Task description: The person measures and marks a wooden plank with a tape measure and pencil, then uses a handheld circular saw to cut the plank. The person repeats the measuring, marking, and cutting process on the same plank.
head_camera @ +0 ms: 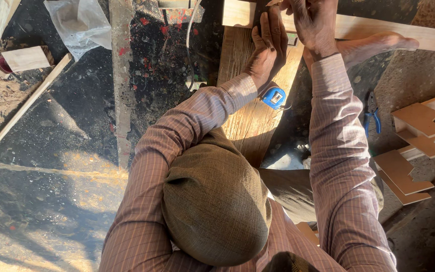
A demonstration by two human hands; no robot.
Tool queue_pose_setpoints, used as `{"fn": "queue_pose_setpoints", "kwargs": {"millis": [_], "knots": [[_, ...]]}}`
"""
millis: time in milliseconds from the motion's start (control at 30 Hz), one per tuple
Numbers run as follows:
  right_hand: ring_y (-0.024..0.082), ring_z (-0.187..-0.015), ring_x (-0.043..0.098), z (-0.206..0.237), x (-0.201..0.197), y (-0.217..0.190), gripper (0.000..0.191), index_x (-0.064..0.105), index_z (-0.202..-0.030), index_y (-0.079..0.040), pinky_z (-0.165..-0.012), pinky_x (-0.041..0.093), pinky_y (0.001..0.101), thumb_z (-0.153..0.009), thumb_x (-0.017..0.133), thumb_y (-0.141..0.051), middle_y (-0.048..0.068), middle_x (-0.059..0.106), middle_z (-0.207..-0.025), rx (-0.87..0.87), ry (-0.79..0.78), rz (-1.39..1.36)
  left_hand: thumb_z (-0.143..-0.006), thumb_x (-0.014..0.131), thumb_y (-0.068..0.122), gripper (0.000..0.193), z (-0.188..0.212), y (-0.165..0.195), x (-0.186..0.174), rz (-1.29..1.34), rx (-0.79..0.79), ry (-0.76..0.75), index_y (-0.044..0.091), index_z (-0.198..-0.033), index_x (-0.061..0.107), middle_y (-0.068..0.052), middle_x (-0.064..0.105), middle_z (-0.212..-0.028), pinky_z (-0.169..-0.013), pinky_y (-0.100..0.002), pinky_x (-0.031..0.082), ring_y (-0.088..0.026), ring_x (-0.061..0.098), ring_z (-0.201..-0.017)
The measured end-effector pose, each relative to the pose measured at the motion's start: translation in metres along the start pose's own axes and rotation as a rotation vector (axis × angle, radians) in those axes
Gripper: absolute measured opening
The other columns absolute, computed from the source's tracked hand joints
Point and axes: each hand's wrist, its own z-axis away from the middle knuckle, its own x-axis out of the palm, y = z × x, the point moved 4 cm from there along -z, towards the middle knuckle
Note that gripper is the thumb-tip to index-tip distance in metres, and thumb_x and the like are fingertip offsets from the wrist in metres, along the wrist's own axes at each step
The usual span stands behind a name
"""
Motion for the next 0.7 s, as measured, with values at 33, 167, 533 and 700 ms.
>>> {"fn": "queue_pose_setpoints", "kwargs": {"millis": [33, 167, 533, 700], "knots": [[0.016, -0.090, 0.072, 0.004, 0.000, 0.005, 0.028, 0.062, -0.112, 0.001, -0.079, 0.060, 0.0280, -0.122, 0.062, -0.025, 0.009, 0.071, -0.097, 0.022, 0.027, -0.092, -0.111, 0.062, 0.019, 0.051, -0.001, 0.000, -0.001, -0.016, -0.015, 0.003, -0.012, -0.149, 0.051, -0.043, 0.046, -0.149, -0.104, -0.058, 0.055, -0.058, 0.049, -0.135], [0.017, -0.089, 0.070, 0.017, -0.001, 0.010, 0.030, 0.064, -0.110, 0.001, -0.079, 0.058, 0.0289, -0.118, 0.063, -0.027, 0.009, 0.071, -0.096, 0.039, 0.129, -0.354, -0.103, 0.061, 0.021, 0.051, -0.001, 0.005, -0.002, 0.200, -0.008, -0.095, -0.008, -0.145, 0.054, -0.040, 0.049, -0.147, -0.102, -0.059, 0.055, -0.057, 0.050, -0.134], [0.018, -0.097, 0.075, 0.026, 0.007, 0.007, 0.032, 0.068, -0.119, 0.002, -0.093, 0.061, 0.0311, -0.121, 0.055, -0.028, 0.010, 0.075, -0.102, 0.098, 0.084, -0.333, -0.097, 0.068, 0.023, 0.055, -0.001, 0.007, 0.001, 0.345, 0.011, -0.098, -0.012, -0.139, 0.058, -0.040, 0.054, -0.144, -0.099, -0.063, 0.055, -0.061, 0.047, -0.132], [0.019, -0.103, 0.076, 0.017, 0.012, -0.001, 0.031, 0.065, -0.120, 0.000, -0.097, 0.062, 0.0322, -0.122, 0.054, -0.028, 0.010, 0.075, -0.106, 0.023, 0.018, -0.303, -0.094, 0.069, 0.020, 0.060, 0.000, 0.007, 0.000, 0.357, 0.016, -0.150, -0.011, -0.143, 0.052, -0.037, 0.052, -0.145, -0.104, -0.065, 0.051, -0.060, 0.044, -0.135]]}}
